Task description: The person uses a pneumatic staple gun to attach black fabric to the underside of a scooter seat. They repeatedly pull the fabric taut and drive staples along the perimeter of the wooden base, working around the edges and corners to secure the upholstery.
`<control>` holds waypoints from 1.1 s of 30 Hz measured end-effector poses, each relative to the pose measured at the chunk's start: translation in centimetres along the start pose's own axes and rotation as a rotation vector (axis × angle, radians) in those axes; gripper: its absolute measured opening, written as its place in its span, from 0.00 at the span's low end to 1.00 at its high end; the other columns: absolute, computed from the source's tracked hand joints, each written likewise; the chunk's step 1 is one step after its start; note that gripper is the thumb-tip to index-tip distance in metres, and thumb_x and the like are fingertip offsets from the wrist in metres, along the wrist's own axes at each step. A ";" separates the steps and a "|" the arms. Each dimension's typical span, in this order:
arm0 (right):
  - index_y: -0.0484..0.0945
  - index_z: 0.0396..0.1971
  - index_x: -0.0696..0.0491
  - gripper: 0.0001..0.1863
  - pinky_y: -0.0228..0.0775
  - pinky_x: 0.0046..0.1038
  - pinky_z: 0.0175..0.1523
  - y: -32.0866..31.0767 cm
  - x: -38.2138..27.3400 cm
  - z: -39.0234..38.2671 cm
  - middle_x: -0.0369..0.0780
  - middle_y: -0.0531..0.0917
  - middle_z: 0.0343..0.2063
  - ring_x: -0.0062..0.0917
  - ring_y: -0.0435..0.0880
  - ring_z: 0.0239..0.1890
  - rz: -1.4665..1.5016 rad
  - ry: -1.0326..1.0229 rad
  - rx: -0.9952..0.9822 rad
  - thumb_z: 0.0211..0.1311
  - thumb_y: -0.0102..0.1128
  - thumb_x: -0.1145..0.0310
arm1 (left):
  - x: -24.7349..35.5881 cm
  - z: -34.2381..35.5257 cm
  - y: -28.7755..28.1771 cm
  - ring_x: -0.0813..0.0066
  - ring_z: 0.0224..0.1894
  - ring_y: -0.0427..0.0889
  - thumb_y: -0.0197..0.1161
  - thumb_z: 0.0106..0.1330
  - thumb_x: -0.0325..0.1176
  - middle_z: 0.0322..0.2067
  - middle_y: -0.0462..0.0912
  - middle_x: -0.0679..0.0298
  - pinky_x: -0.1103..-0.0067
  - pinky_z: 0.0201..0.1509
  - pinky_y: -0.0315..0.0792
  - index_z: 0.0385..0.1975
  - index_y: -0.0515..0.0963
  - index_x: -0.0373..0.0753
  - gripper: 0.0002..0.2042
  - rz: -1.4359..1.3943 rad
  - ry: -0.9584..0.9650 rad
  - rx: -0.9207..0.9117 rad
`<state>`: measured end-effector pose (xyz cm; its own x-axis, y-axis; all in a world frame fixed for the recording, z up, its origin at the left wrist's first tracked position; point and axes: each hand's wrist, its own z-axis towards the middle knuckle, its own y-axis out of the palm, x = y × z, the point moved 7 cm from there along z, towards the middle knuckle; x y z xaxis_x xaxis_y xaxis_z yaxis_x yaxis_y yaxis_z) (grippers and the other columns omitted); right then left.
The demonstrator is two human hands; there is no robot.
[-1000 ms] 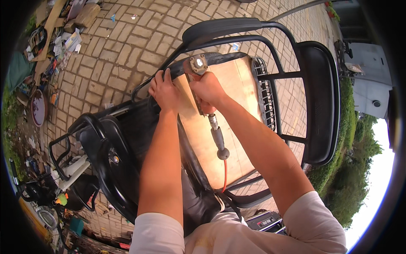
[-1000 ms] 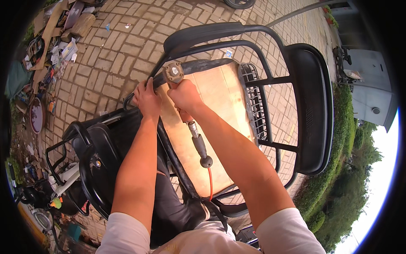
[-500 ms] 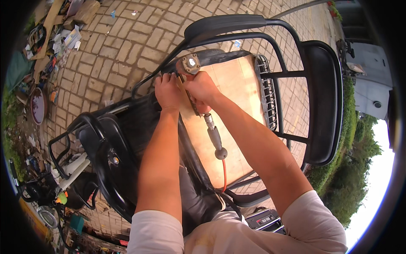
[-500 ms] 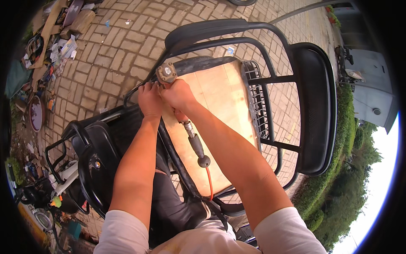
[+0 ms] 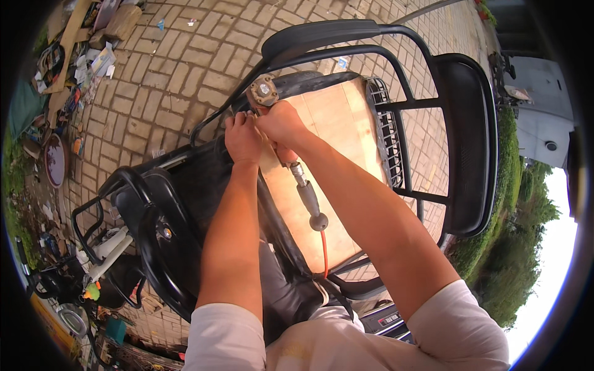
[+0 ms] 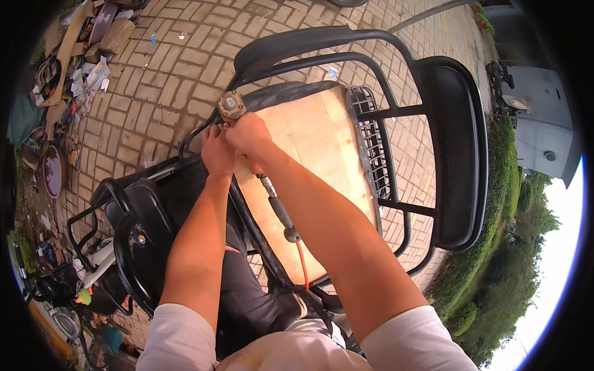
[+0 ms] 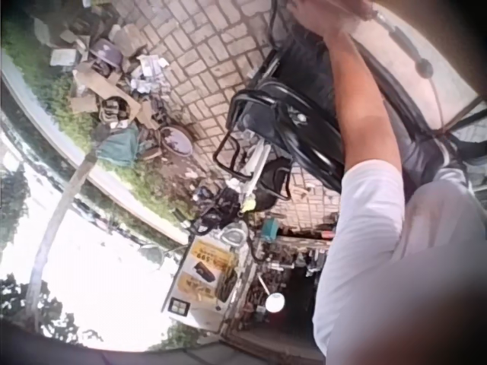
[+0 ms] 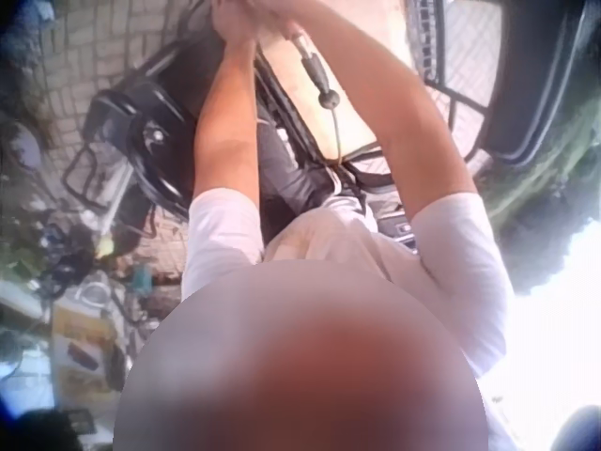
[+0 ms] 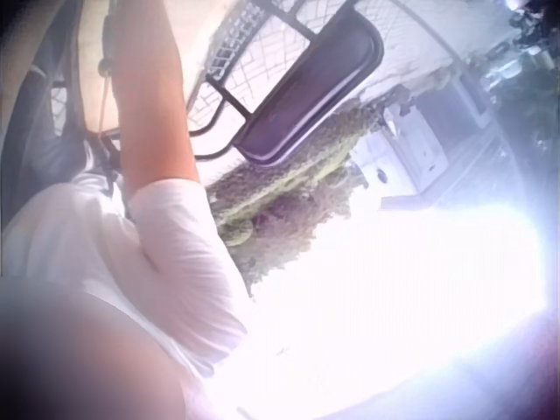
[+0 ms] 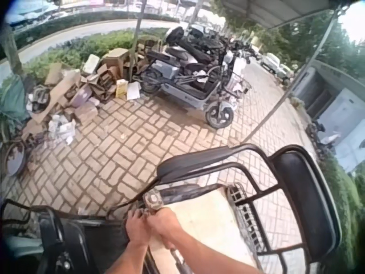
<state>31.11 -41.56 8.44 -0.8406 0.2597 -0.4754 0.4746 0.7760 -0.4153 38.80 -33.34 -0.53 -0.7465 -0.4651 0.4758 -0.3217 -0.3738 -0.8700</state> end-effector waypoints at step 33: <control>0.65 0.62 0.59 0.29 0.69 0.36 0.32 -7.5 48.8 -55.7 0.36 0.66 0.20 0.26 0.70 0.19 1.895 -0.006 0.951 0.61 0.57 0.71 | 26.0 -42.1 6.2 0.71 0.41 0.84 0.69 0.67 0.38 0.38 0.86 0.57 0.75 0.48 0.77 0.53 0.80 0.28 0.21 -0.303 0.096 -1.418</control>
<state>-28.03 -2.73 31.53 0.7024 0.1819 -0.6882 0.4933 -0.8213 0.2864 -7.13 -13.97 1.04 -0.5634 -0.4383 0.7003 -0.7229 0.6720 -0.1610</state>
